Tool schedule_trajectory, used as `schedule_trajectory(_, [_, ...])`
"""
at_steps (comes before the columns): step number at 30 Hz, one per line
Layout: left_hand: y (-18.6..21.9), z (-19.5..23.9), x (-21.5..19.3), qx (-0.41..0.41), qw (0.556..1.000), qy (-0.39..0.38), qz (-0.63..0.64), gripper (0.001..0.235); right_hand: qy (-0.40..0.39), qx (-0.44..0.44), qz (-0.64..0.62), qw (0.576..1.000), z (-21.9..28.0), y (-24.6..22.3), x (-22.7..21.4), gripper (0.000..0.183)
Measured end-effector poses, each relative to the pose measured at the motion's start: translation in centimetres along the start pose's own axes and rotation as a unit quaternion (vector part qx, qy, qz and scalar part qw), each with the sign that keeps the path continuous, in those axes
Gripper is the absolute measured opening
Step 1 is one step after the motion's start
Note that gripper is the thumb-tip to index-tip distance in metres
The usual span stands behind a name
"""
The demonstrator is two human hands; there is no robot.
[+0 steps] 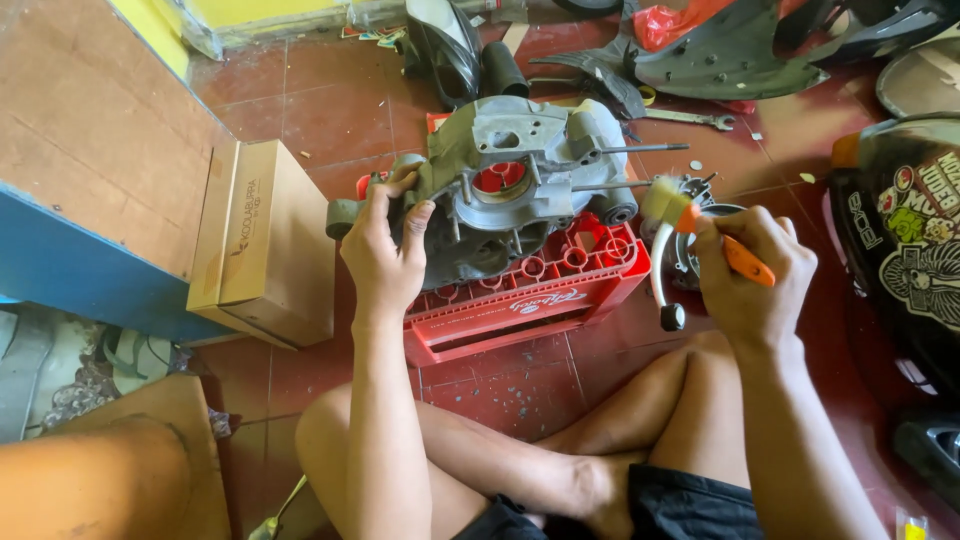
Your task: Cleaning motorcycle engine components like the cylinder head and crankcase using a brush.
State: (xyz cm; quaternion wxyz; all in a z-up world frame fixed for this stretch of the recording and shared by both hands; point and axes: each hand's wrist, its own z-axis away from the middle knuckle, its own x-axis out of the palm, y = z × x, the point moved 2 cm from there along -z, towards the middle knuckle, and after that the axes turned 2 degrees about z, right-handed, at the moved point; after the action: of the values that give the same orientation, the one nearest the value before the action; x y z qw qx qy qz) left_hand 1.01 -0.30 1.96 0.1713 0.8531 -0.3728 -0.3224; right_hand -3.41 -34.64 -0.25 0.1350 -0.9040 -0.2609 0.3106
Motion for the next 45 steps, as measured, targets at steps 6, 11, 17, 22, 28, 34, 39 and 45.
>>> schedule_trajectory(6, [0.0,0.1,0.0,0.009,1.000,-0.002,0.002,0.028,-0.036,-0.011,0.010,0.999,1.9,0.3,1.2,0.010])
schedule_trajectory(11, [-0.4,0.2,0.3,-0.001,1.000,-0.010,0.003,0.030,0.019,0.021,0.008,1.000,2.3,1.2,1.3,0.017])
schedule_trajectory(17, [-0.7,0.1,0.3,-0.012,1.000,0.010,0.021,0.024,0.051,0.021,-0.056,0.997,2.5,2.5,1.7,0.015])
schedule_trajectory(22, [-0.7,0.2,0.3,-0.009,1.000,0.005,0.022,0.024,-0.005,0.029,-0.028,0.999,2.5,2.2,1.6,0.009])
schedule_trajectory(28, [-0.9,0.3,0.5,-0.012,1.000,0.007,0.022,0.024,0.038,0.004,-0.146,0.989,2.0,-2.9,1.8,0.018])
schedule_trajectory(34, [-0.9,0.2,0.5,-0.010,1.000,0.006,0.016,0.024,0.014,-0.107,-0.164,0.981,-0.3,-6.6,5.0,0.023])
schedule_trajectory(39, [-0.8,0.1,0.4,-0.012,1.000,0.009,0.015,0.025,0.004,-0.143,-0.140,0.980,-0.9,-8.6,4.0,0.016])
schedule_trajectory(45, [-1.0,0.4,0.5,-0.022,1.000,0.009,0.019,0.026,0.002,-0.156,-0.131,0.979,-1.4,-8.5,4.1,0.012])
